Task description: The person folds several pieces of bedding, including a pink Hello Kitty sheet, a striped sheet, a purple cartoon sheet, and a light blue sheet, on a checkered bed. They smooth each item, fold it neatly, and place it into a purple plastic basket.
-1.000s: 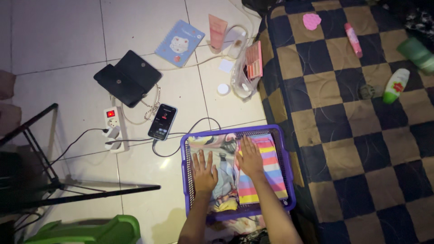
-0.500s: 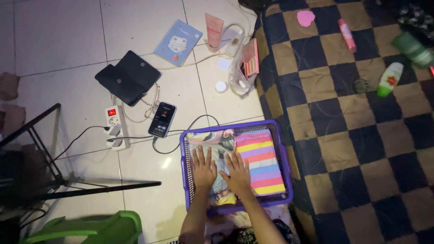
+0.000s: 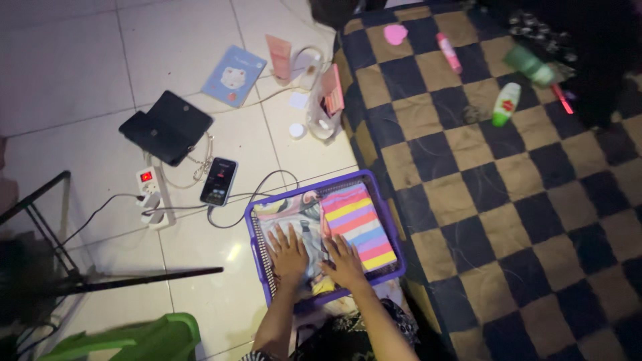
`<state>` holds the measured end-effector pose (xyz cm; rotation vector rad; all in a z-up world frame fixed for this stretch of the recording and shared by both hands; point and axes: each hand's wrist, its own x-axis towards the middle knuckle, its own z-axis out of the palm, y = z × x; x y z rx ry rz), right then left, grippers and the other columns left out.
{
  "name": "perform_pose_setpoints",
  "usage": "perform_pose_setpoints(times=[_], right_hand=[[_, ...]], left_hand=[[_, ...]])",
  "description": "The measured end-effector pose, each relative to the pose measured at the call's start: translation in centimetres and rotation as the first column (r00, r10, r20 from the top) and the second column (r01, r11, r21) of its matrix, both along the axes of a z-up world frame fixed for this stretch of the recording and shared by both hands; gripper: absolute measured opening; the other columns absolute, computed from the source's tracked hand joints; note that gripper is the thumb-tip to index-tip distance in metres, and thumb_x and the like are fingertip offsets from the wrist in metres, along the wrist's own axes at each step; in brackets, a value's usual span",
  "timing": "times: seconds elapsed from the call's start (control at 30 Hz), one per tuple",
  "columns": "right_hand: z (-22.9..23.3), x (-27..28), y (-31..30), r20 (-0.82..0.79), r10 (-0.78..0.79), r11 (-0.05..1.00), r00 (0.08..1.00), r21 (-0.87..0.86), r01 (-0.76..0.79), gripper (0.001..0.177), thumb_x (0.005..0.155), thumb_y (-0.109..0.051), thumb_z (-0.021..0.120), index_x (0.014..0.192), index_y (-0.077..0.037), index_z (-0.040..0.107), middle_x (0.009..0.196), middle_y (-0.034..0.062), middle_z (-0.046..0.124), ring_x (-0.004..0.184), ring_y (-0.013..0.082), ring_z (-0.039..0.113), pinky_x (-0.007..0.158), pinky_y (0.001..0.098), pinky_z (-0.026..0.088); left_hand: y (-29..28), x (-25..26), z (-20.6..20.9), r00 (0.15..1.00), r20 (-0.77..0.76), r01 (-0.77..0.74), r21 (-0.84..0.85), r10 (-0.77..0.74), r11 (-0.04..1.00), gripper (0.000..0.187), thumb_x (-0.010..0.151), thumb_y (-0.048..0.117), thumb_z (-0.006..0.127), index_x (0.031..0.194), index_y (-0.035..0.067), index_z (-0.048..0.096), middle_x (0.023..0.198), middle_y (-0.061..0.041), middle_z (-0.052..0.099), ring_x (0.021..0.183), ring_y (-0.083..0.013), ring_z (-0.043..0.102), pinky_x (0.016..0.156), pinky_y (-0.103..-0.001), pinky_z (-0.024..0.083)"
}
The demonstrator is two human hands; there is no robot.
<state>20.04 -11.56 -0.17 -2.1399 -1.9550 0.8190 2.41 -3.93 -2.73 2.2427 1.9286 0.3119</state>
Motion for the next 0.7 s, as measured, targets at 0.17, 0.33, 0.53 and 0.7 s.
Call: perform_pose_setpoints(times=[0.17,0.33,0.53,0.7], right_hand=[[4.4,2.3,-1.1,0.008,0.011,0.960,1.000,0.279,-0.013,0.073,0.093,-0.045,0.066,0.154,-0.014,0.042,0.161,0.0183,0.036,0.152,0.0379,0.028,0.122,0.0561,0.021],[9.7,4.9,-2.1,0.057,-0.059,0.903,0.997,0.430,0.029,0.067,0.094,-0.038,0.066,0.152,-0.014,0.045,0.160,0.0202,0.036,0.150,0.0397,0.029,0.121,0.0578,0.020],[15.3,8.8,-5.3,0.176,-0.205,0.869,0.963,0.485,0.096,0.058,0.093,-0.032,0.065,0.146,-0.015,0.054,0.160,0.0163,0.038,0.152,0.0360,0.030,0.123,0.0593,0.019],[19.3,12.0,-9.8,0.212,-0.364,0.830,0.907,0.516,0.212,0.052,0.091,-0.030,0.067,0.140,-0.014,0.060,0.160,0.0133,0.040,0.152,0.0341,0.030,0.122,0.0587,0.018]], left_hand=[[0.3,-0.6,2.0,0.989,0.129,0.070,0.000,-0.070,0.998,0.066,0.100,0.050,0.047,0.159,0.023,0.036,0.167,-0.021,0.026,0.153,-0.0483,0.018,0.120,-0.064,0.015],[0.9,1.0,5.0,0.965,0.191,0.168,0.072,-0.179,0.983,0.067,0.099,0.048,0.050,0.159,0.021,0.038,0.166,-0.021,0.028,0.153,-0.0476,0.022,0.120,-0.065,0.016],[1.7,6.0,10.3,0.880,0.348,0.275,0.182,-0.323,0.944,0.063,0.098,0.043,0.055,0.155,0.018,0.044,0.166,-0.024,0.032,0.152,-0.0457,0.026,0.119,-0.064,0.017],[0.7,11.5,14.5,0.801,0.370,0.389,0.279,-0.472,0.878,0.059,0.100,0.042,0.056,0.152,0.015,0.049,0.162,-0.023,0.038,0.152,-0.0453,0.030,0.122,-0.065,0.017]])
